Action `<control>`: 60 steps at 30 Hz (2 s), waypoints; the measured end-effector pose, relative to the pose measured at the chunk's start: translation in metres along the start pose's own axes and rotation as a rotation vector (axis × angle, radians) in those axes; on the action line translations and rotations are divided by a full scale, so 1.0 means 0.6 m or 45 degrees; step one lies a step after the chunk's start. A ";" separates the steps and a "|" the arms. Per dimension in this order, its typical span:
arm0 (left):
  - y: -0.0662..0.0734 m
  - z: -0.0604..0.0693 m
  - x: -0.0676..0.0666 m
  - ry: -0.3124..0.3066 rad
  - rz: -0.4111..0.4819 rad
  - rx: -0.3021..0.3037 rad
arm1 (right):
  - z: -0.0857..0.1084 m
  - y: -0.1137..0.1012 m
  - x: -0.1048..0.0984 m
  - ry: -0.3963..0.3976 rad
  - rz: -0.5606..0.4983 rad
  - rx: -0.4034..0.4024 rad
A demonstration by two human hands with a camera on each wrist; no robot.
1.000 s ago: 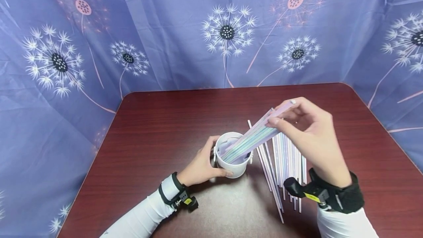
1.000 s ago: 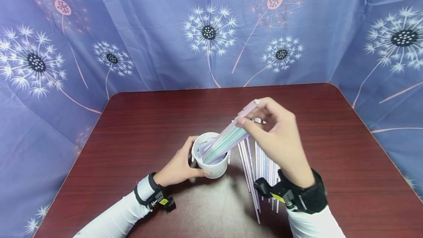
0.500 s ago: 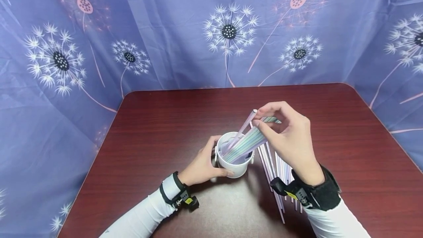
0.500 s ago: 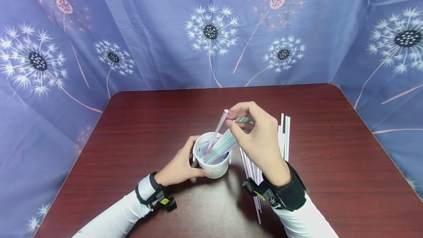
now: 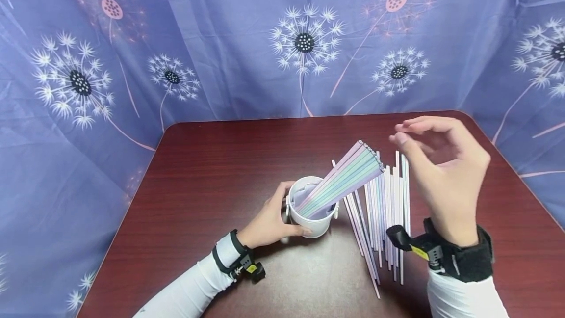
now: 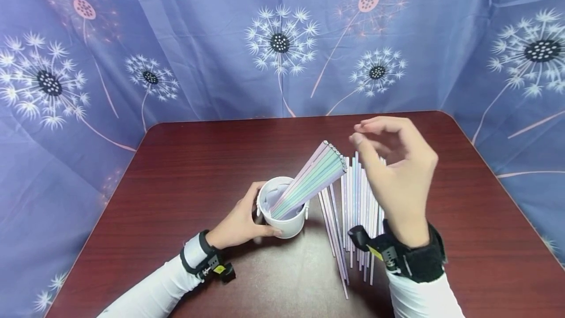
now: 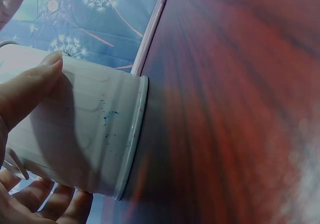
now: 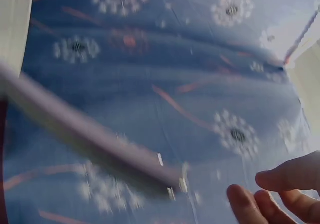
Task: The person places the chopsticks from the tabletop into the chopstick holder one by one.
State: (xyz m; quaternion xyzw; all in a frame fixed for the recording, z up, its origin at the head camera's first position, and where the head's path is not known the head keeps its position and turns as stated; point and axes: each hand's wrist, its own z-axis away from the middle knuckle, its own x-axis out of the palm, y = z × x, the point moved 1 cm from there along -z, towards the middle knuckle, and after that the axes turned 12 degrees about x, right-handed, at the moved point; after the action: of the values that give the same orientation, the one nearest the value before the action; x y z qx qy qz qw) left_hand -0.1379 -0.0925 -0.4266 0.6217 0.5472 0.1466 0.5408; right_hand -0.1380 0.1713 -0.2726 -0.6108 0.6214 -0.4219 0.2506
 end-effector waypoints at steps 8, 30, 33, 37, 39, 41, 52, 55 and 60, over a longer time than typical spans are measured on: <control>-0.001 -0.002 -0.002 -0.005 0.018 0.009 | -0.046 0.050 -0.087 0.242 0.830 0.132; -0.062 0.004 0.014 -0.013 -0.020 0.009 | -0.058 0.281 -0.227 -0.465 1.685 1.029; -0.062 0.003 0.013 -0.017 -0.024 0.002 | -0.059 0.280 -0.228 -0.482 1.648 1.084; -0.062 0.003 0.012 -0.013 -0.016 0.012 | -0.062 0.277 -0.229 -0.553 1.556 1.202; -0.062 0.004 0.011 -0.011 -0.012 0.014 | -0.063 0.275 -0.232 -0.592 1.499 1.260; -0.062 0.004 0.011 -0.007 -0.009 0.012 | -0.063 0.275 -0.235 -0.624 1.443 1.323; -0.064 0.007 0.012 -0.006 -0.017 0.009 | -0.081 0.209 -0.243 -0.612 1.468 1.086; -0.062 0.006 0.012 -0.005 -0.015 0.018 | -0.085 0.157 -0.231 -0.529 1.406 0.939; -0.061 0.005 0.011 0.003 -0.010 0.031 | -0.070 0.069 -0.200 -0.406 0.915 0.780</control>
State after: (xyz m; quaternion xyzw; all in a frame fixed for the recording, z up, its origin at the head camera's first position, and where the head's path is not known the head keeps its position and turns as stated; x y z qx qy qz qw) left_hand -0.1524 -0.0952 -0.4611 0.6258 0.5520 0.1384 0.5333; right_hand -0.1800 0.2925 -0.3095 -0.3131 0.5941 -0.3735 0.6399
